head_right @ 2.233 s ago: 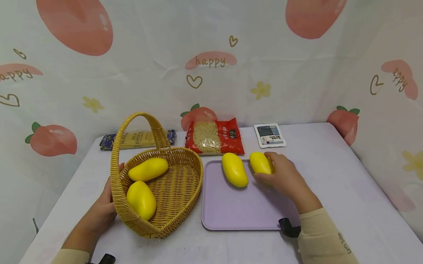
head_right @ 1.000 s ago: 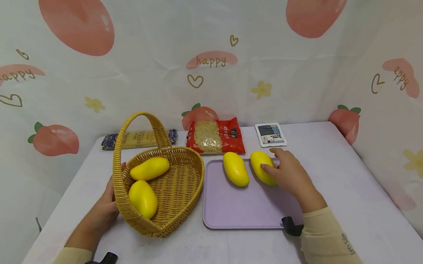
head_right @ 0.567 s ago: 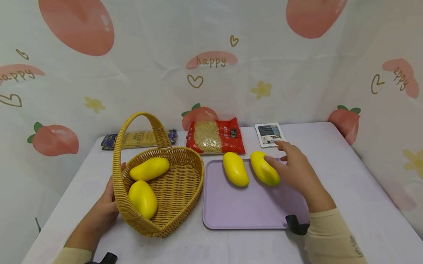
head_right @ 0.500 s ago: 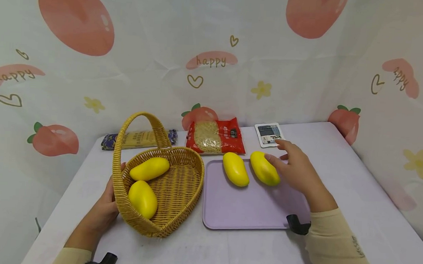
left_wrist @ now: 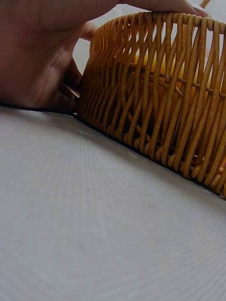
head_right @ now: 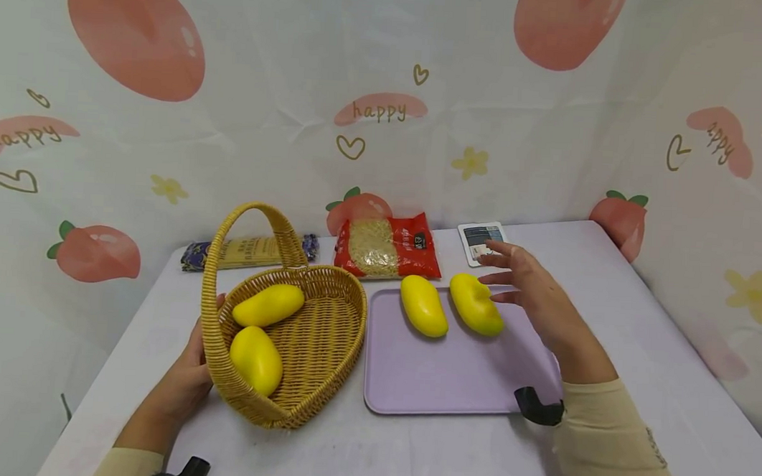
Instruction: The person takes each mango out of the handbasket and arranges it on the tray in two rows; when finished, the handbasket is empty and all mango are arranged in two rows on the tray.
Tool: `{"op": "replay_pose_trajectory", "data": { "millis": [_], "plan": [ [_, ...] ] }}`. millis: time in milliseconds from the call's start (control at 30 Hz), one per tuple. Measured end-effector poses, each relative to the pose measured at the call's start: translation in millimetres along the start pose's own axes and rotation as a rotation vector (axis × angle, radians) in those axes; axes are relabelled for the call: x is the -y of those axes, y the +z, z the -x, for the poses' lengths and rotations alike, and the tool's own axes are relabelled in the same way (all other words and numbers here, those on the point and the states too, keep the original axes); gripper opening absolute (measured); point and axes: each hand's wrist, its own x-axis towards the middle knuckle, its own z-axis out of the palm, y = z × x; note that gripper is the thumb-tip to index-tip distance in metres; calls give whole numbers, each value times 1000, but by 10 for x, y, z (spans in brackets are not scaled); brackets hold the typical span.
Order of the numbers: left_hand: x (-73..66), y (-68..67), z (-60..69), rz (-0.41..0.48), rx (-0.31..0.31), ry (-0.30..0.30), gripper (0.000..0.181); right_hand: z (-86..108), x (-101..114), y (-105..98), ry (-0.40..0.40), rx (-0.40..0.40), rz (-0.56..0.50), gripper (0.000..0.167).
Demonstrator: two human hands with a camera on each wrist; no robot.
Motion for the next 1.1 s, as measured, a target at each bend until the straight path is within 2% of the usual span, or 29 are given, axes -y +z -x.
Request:
{"op": "replay_pose_trajectory", "data": {
  "millis": [100,200,500,700,1000,1100],
  "plan": [
    [0,-1,2,-2,-3,-1,109,-5,17,44,-22,23,-90,59],
    [2,-1,1,-5,-6,-3,108,-11,33,111,-42,42,-138,59],
    [-3,11,2,-19,-14,-3,109,-34,75,379,-65,138,-177,59],
    [5,13,5,-20,-13,-1,109,-42,97,540,-78,166,-201,60],
    [24,1,4,-26,-23,-1,109,-75,93,773,-145,284,-329,63],
    [24,-1,0,-22,-27,-2,111,-88,93,891,-142,319,-376,62]
  ]
}}
